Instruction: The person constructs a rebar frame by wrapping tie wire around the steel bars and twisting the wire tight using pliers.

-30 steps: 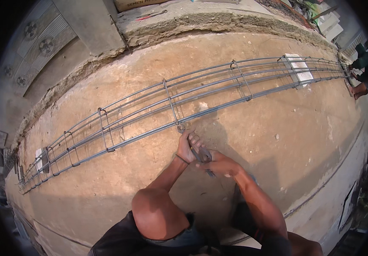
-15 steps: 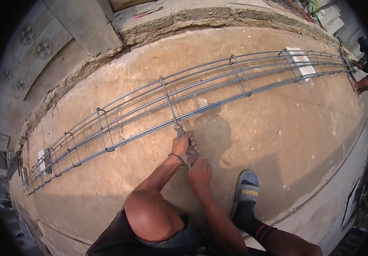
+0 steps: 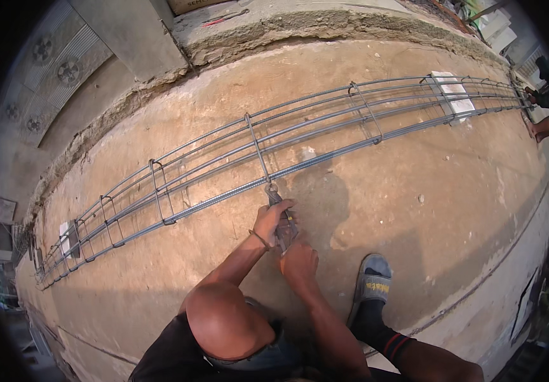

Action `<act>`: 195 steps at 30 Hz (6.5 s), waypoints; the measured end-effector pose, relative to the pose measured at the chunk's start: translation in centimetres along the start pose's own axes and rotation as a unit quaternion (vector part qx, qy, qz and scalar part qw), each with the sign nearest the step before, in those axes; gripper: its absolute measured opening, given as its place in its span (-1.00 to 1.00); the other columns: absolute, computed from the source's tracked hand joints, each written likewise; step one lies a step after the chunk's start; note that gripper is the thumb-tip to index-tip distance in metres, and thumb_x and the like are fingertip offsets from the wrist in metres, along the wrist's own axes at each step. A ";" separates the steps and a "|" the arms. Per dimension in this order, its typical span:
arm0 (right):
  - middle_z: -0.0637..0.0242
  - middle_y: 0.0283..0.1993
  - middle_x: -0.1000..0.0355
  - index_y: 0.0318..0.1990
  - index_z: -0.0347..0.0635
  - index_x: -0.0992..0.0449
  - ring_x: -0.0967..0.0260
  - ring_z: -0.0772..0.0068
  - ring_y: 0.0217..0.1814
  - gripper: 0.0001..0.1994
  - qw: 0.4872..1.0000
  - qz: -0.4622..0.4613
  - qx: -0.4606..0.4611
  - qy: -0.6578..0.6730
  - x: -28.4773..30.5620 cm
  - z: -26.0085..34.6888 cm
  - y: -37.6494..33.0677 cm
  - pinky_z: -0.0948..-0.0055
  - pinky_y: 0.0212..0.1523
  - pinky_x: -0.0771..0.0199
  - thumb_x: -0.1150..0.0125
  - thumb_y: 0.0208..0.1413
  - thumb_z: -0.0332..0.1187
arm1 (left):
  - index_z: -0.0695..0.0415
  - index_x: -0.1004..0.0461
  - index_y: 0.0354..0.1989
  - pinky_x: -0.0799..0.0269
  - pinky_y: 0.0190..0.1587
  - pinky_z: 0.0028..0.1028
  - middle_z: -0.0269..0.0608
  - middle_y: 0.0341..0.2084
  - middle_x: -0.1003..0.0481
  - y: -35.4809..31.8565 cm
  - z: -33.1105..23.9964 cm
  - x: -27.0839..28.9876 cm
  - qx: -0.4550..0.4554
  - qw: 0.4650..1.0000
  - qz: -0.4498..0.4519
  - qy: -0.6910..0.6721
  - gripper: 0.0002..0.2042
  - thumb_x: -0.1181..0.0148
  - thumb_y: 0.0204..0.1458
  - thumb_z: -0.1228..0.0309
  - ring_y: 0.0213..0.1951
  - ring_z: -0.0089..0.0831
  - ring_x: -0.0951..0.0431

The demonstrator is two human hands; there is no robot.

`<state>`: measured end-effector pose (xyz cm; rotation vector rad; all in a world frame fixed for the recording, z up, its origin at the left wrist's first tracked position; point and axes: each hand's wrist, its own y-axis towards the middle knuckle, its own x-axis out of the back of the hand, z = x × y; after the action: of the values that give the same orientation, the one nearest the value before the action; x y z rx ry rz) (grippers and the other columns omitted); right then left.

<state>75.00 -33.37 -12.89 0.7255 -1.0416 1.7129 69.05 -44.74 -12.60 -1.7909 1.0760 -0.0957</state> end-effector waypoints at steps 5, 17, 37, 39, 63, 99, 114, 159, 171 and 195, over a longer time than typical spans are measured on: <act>-0.13 -0.14 -0.42 0.06 -0.36 -0.17 -0.43 -0.22 -0.08 -0.33 0.998 0.049 0.011 0.040 2.9 1.1 -1.3 0.01 -0.03 -0.42 -0.43 -0.19 -0.36 | 0.16 -0.48 -0.49 -0.53 -0.36 -0.27 -0.25 -0.70 -0.42 1.5 0.4 1.4 0.031 0.996 0.078 0.005 -0.77 -0.21 0.03 0.25 -0.51 -0.33 -0.54; -0.08 -0.20 -0.40 -0.05 -0.38 -0.25 -0.44 0.06 -0.06 -0.54 0.983 -0.047 0.096 -0.147 3.8 1.4 -1.5 0.14 -0.12 -0.46 -0.32 -0.07 -0.40 | 0.14 -0.50 -0.36 -0.49 -0.46 -0.40 -0.27 -0.67 -0.42 2.1 1.8 0.4 -0.105 0.994 0.030 -0.030 -0.64 -0.15 0.06 0.04 -0.61 -0.34 -0.49; 0.07 -0.39 -0.47 -0.24 -0.28 -0.52 -0.42 -0.04 -0.33 -0.72 0.949 -0.282 0.069 -0.126 10.7 -13.9 7.0 0.13 -0.17 -0.42 -0.34 0.06 -0.24 | 0.33 -0.51 -0.10 -0.57 -0.37 -0.47 -0.09 -0.37 -0.60 4.7 4.6 4.8 -0.276 0.941 0.033 0.190 -0.68 -0.09 0.23 0.28 -0.39 -0.43 -0.63; 0.04 -0.32 -0.46 -0.22 -0.28 -0.51 -0.44 -0.09 -0.29 -0.66 0.977 -0.190 0.016 -0.095 11.3 -13.8 7.4 0.12 -0.14 -0.43 -0.37 0.02 -0.19 | 0.35 -0.51 -0.10 -0.57 -0.37 -0.47 -0.08 -0.36 -0.60 3.8 4.2 4.6 -0.265 0.945 0.026 0.190 -0.71 -0.08 0.23 0.32 -0.39 -0.42 -0.63; 0.54 -0.61 -0.23 -0.23 -0.10 -0.52 -0.13 0.72 -0.66 -0.81 0.834 -0.174 0.052 0.520 26.0 -8.1 17.8 0.59 -0.63 -0.36 -0.20 0.22 -0.20 | 0.31 -0.55 -0.11 -0.50 -0.40 -0.56 -0.13 -0.46 -0.59 -9.5 -11.2 4.9 -0.423 0.817 0.031 0.390 -0.75 -0.14 0.18 0.37 -0.44 -0.51 -0.59; 0.55 -0.54 -0.25 -0.01 -0.26 -0.53 -0.08 0.74 -0.59 -0.75 0.864 0.141 0.120 0.469 27.4 -32.2 19.2 0.66 -0.59 -0.06 -0.10 0.28 -0.31 | 0.42 -0.48 -0.04 -0.52 -0.19 -0.39 0.00 -0.29 -0.62 6.6 3.6 -31.3 -0.331 0.825 0.030 0.458 -0.56 -0.23 0.13 0.22 -0.31 -0.31 -0.63; 0.06 -0.28 -0.54 -0.18 -0.07 -0.64 -0.51 0.09 -0.26 -0.76 0.953 -0.011 0.062 0.295 17.5 -30.2 28.7 0.28 -0.20 -0.46 -0.13 -0.02 -0.43 | 0.18 -0.56 -0.15 -0.47 -0.08 -0.22 -0.07 -0.12 -0.53 11.5 -7.8 -32.2 -0.543 0.429 -0.027 0.721 -0.77 -0.10 0.00 0.56 -0.08 -0.06 -0.52; 0.03 -0.29 -0.40 -0.30 -0.28 -0.46 -0.39 -0.15 -0.26 -0.84 0.871 -0.244 0.290 0.312 15.4 -16.7 29.6 0.07 -0.31 -0.39 -0.30 0.04 -0.42 | 0.24 -0.56 -0.20 -0.45 -0.10 -0.24 0.11 -0.16 -0.53 15.7 -7.0 -23.6 -0.333 0.511 0.052 0.791 -0.74 -0.14 -0.03 0.38 -0.14 0.07 -0.51; 0.04 -0.25 -0.38 -0.25 -0.28 -0.48 -0.42 -0.12 -0.27 -0.85 0.889 -0.264 0.233 0.294 15.1 -15.5 28.4 0.09 -0.29 -0.44 -0.23 0.11 -0.38 | 0.10 -0.60 -0.39 -0.36 -0.09 -0.21 -0.18 -0.34 -0.57 14.4 -9.5 -27.1 -0.399 0.312 0.039 0.861 -0.86 -0.23 -0.06 0.33 -0.17 -0.21 -0.51; -0.16 -0.41 -0.44 -0.36 -0.46 -0.50 -0.50 -0.12 -0.27 -0.87 0.929 -0.031 0.225 0.291 20.3 -14.5 26.3 0.05 -0.26 -0.45 -0.10 0.07 -0.52 | 0.18 -0.54 -0.55 -0.41 -0.31 -0.35 -0.23 -0.52 -0.54 14.2 -0.2 -22.0 -0.323 0.909 0.101 0.242 -0.88 -0.08 -0.06 0.58 -0.38 -0.36 -0.50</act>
<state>43.13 -16.22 -10.84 0.4648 -0.2123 1.9616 46.94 -30.88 -14.99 -2.2916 1.8006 -0.0609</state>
